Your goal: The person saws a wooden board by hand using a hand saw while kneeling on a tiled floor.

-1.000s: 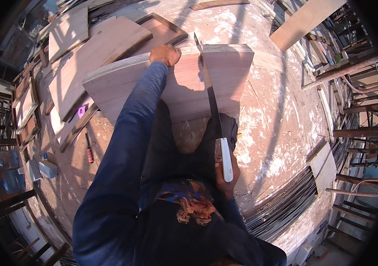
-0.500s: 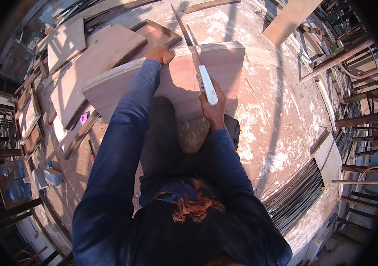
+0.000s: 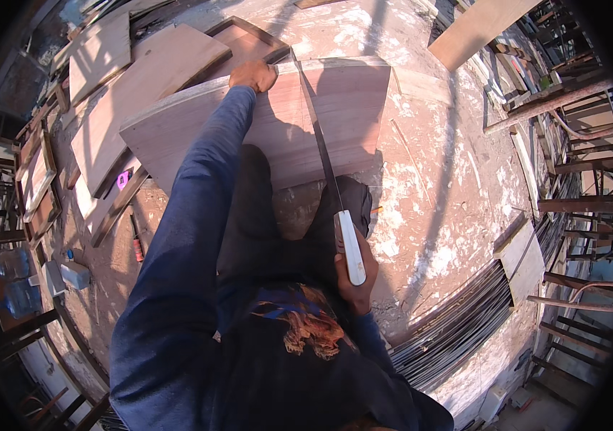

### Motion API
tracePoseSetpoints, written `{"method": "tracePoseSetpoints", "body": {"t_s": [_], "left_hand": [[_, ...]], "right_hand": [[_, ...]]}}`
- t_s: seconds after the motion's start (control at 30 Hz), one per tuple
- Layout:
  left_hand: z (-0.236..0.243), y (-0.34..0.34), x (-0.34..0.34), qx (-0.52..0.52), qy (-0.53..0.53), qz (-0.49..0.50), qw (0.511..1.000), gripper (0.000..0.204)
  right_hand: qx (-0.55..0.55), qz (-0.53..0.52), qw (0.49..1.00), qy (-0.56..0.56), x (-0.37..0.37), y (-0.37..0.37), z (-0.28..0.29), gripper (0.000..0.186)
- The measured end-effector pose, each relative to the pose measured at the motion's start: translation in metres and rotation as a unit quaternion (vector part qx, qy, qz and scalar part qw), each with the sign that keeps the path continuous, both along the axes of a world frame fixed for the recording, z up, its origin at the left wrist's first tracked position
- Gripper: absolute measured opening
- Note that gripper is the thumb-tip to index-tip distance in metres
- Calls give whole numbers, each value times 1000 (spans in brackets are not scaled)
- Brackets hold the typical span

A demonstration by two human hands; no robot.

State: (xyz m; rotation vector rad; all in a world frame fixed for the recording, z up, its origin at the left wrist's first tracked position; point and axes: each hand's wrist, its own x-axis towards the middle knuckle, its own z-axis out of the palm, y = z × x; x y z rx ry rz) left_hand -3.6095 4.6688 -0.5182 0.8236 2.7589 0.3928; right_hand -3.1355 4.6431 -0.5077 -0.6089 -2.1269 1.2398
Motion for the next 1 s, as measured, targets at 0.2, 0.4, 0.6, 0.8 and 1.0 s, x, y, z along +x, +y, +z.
{"method": "tracePoseSetpoints", "body": {"t_s": [0.2, 0.4, 0.6, 0.8, 1.0], "left_hand": [[9, 8, 25, -13, 1, 29, 1000, 55], [3, 3, 22, -33, 3, 9, 999, 55], [7, 7, 4, -45, -10, 23, 999, 58], [19, 5, 47, 7, 62, -8, 998, 57], [21, -19, 45, -17, 55, 9, 998, 56]], "right_hand": [[-106, 19, 994, 26, -107, 53, 6, 50], [-45, 7, 995, 89, -172, 67, -13, 53], [-95, 2, 994, -60, 9, -10, 12, 57], [-27, 8, 994, 105, -185, 84, 2, 50], [-50, 0, 997, 52, -34, 1, 2, 56]]}}
